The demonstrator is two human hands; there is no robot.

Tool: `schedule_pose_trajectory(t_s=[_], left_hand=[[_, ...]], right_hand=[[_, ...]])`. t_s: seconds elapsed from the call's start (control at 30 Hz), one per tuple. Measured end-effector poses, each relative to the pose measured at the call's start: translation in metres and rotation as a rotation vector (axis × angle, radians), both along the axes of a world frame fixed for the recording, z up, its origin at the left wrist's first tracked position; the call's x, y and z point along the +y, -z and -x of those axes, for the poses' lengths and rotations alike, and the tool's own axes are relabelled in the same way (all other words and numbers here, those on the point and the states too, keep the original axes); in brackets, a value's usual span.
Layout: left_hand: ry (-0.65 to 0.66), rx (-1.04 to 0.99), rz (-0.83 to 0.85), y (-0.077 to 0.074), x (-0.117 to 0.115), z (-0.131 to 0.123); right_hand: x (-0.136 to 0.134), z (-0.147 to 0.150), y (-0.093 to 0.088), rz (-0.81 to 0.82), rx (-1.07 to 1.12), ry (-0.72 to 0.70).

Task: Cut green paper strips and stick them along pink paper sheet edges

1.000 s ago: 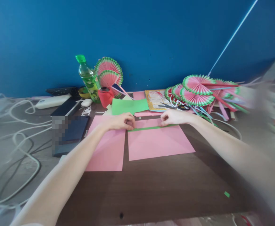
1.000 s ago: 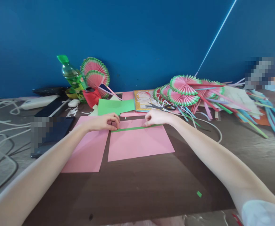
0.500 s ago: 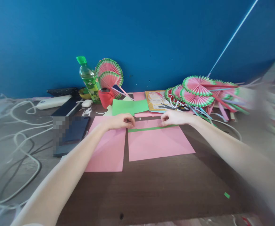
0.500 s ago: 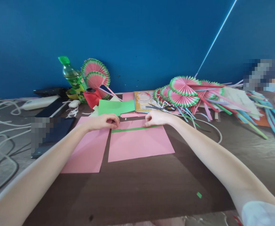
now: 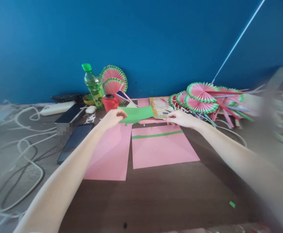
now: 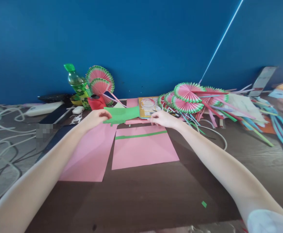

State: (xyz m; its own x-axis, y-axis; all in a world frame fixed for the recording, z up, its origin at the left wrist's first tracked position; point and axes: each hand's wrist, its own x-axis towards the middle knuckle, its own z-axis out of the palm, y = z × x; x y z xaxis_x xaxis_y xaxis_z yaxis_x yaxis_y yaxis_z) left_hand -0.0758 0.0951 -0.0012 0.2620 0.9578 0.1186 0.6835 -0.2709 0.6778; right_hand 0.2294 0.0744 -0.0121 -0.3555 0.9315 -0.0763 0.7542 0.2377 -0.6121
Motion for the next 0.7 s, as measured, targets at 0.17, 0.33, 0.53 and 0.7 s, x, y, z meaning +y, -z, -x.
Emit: schedule_pose_trajectory(t_s=[0.17,0.33,0.53,0.7], left_hand=[[-0.406,0.128,-0.145,-0.004,0.008,0.02],[-0.434,0.365,-0.188,-0.004,0.01,0.033],[-0.329,0.372,-0.083,0.004,0.009,0.034],[-0.257,0.413,-0.025,0.003,0.006,0.032]], right_hand=[[0.002,-0.001,0.002,-0.005,0.128,0.057],[0.001,-0.002,-0.003,-0.036,0.161,0.184],[0.005,-0.005,-0.004,-0.014,0.226,0.216],[0.012,-0.014,-0.003,-0.058,0.158,0.263]])
